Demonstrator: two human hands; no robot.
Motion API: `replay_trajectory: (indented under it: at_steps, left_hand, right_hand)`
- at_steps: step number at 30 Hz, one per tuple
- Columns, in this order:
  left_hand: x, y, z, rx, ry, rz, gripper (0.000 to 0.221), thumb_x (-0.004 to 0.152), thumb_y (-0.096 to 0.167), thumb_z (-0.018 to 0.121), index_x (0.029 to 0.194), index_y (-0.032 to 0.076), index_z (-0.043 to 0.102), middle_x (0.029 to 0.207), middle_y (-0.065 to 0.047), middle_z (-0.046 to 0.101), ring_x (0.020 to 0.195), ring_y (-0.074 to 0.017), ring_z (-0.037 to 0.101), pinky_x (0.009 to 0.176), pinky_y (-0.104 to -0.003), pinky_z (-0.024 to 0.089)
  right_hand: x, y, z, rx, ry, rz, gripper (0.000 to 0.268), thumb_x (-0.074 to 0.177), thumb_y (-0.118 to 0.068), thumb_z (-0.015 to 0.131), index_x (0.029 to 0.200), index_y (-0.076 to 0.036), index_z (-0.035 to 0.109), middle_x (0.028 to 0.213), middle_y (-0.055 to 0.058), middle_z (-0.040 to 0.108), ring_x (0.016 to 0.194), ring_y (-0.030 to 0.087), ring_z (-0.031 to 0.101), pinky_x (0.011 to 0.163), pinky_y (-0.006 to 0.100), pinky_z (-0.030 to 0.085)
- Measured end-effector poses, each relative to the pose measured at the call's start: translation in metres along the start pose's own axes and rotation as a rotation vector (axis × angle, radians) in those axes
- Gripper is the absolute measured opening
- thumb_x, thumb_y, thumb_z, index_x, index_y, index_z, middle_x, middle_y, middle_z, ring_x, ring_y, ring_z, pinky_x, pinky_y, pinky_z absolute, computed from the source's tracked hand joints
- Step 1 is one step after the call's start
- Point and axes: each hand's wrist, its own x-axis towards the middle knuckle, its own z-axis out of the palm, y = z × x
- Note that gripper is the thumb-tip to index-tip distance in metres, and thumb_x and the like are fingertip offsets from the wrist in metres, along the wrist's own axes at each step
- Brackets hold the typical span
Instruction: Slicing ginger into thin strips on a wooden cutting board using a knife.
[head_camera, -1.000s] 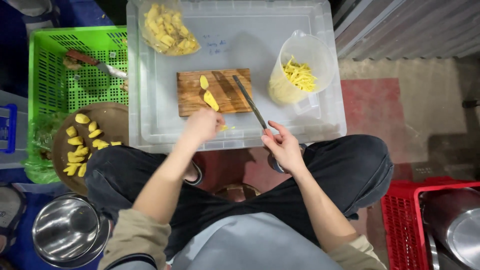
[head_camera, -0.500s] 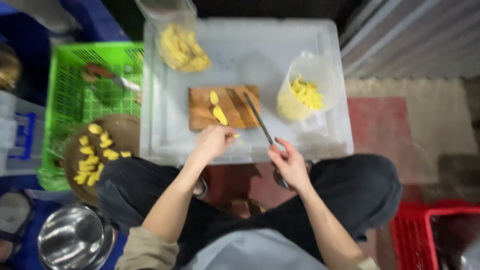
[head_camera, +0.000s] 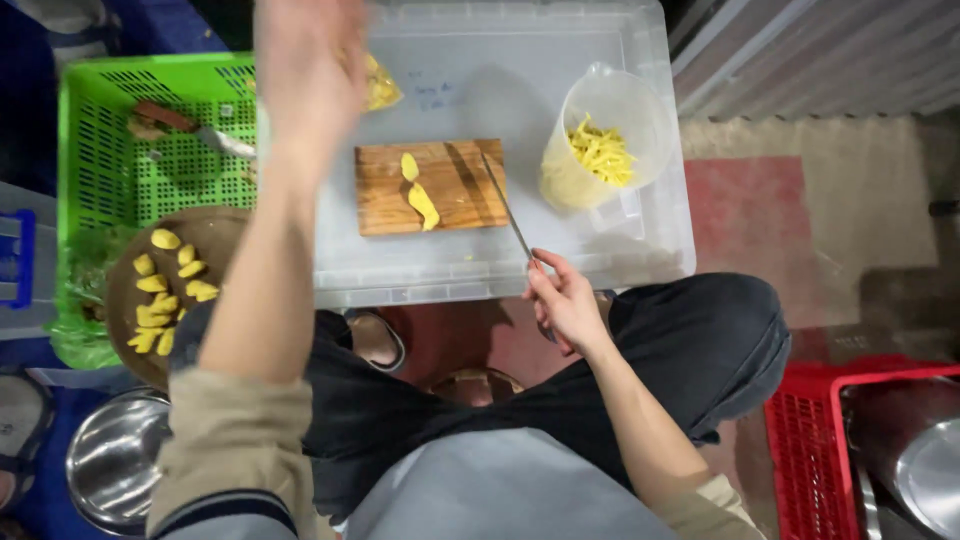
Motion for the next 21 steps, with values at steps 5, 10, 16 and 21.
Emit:
replay_trajectory:
  at_steps: [5,10,16,21]
  left_hand:
    - [-0.125,0.053,0.03,-0.145,-0.854,-0.083,0.046,0.065,0.003,0.079,0.106,0.022,0.078,0.11,-0.002,0.067,0.096,-0.0341,0.064,0.08,-0.041,0.06]
    - [-0.183,0.035,0.073,-0.315,-0.813,-0.175,0.041,0.073,0.022,0.084,0.111,0.029,0.073,0.117,0.003,0.067,0.101,-0.036,0.064,0.085,-0.047,0.057]
    - [-0.171,0.051,0.053,-0.446,-0.865,-0.367,0.03,0.09,0.028,0.079,0.118,0.017,0.07,0.104,-0.008,0.073,0.105,-0.0383,0.066,0.092,-0.048,0.054]
    - [-0.195,0.064,0.073,-0.422,-0.64,-0.511,0.03,0.096,0.031,0.076,0.123,0.019,0.069,0.104,-0.007,0.068,0.106,-0.0345,0.066,0.089,-0.047,0.058]
  right_hand:
    - [0.01,0.027,0.005,0.169,-0.116,0.044,0.04,0.105,-0.021,0.055,0.138,0.001,0.054,0.076,0.022,0.069,0.04,0.02,0.059,0.03,0.027,0.049]
    - [0.014,0.039,0.008,0.186,-0.131,0.038,0.037,0.104,-0.018,0.056,0.136,0.001,0.054,0.075,0.025,0.069,0.037,0.021,0.059,0.029,0.028,0.05]
    - [0.011,0.032,0.009,0.189,-0.161,0.101,0.038,0.105,-0.019,0.056,0.138,-0.001,0.054,0.075,0.026,0.069,0.039,0.022,0.06,0.03,0.029,0.051]
    - [0.008,0.032,0.014,0.19,-0.209,0.14,0.039,0.105,-0.019,0.054,0.14,-0.002,0.052,0.074,0.025,0.069,0.04,0.022,0.061,0.03,0.03,0.053]
